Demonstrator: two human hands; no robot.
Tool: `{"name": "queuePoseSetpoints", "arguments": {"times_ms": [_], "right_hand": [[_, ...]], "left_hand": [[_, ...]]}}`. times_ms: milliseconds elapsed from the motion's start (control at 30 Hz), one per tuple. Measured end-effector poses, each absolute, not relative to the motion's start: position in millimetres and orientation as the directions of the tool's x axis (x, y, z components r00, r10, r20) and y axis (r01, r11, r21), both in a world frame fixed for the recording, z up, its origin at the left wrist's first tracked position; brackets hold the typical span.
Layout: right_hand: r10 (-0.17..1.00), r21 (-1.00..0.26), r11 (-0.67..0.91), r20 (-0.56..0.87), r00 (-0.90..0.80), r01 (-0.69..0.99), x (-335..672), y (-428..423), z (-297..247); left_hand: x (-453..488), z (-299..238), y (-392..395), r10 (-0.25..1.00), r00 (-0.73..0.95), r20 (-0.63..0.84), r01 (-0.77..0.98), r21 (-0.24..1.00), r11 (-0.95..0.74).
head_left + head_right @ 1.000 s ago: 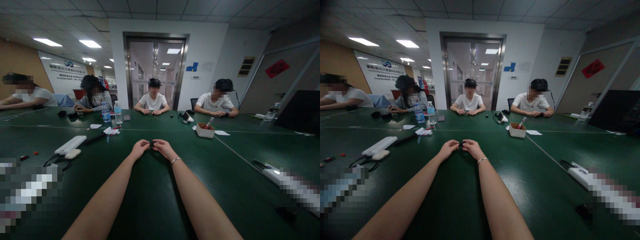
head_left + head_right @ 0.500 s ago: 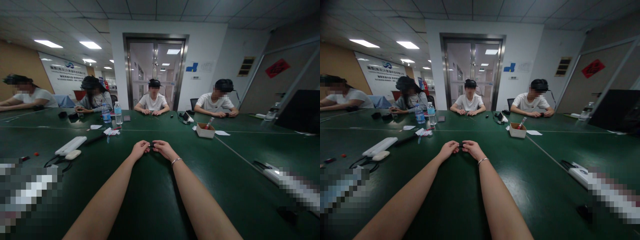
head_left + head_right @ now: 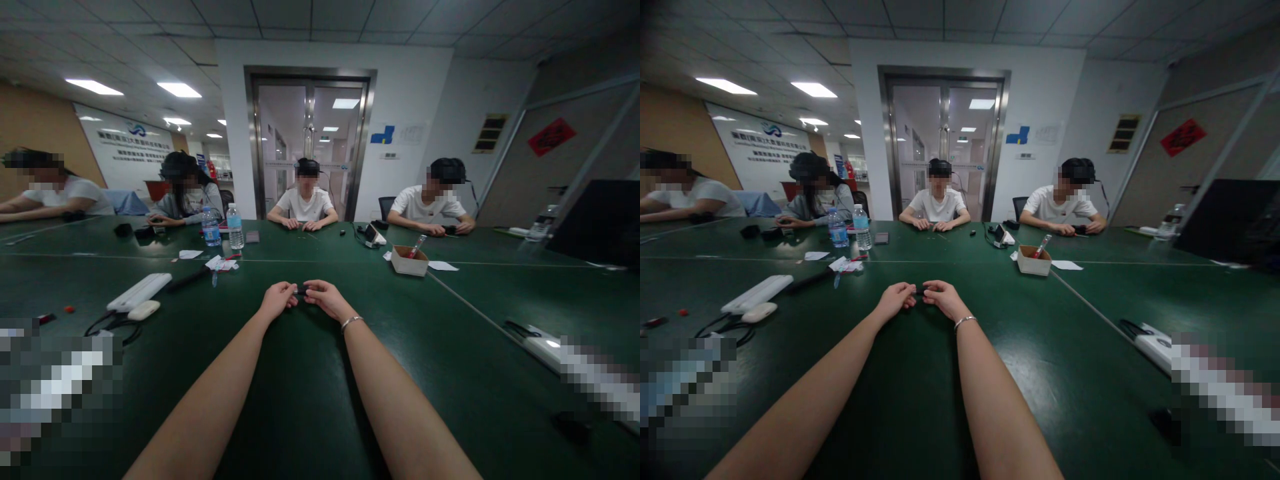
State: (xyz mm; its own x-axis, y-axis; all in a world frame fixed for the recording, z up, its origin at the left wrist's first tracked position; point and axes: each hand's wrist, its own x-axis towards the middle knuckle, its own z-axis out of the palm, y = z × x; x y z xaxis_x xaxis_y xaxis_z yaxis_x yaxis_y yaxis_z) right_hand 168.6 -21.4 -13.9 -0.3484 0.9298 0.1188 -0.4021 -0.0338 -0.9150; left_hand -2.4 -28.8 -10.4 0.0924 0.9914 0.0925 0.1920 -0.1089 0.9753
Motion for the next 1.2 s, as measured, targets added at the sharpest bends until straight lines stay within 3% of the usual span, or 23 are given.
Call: {"name": "queuePoseSetpoints", "arguments": {"times_ms": [600, 1200], "right_hand": [[0.96, -0.935, -0.064, 0.038, -0.277, -0.349, 163.0, -18.5, -12.3], [0.927, -0.912, -0.031, 0.127, -0.353, -0.409, 168.6, -20.7, -14.2]], "left_hand": [[0.1, -12.4, -32.6, 0.971, 0.162, 0.176, 0.231, 0.95, -0.211], [-1.4, -17.1, -26.4, 0.975, 0.146, 0.165, 0.281, 0.938, -0.201]]}}
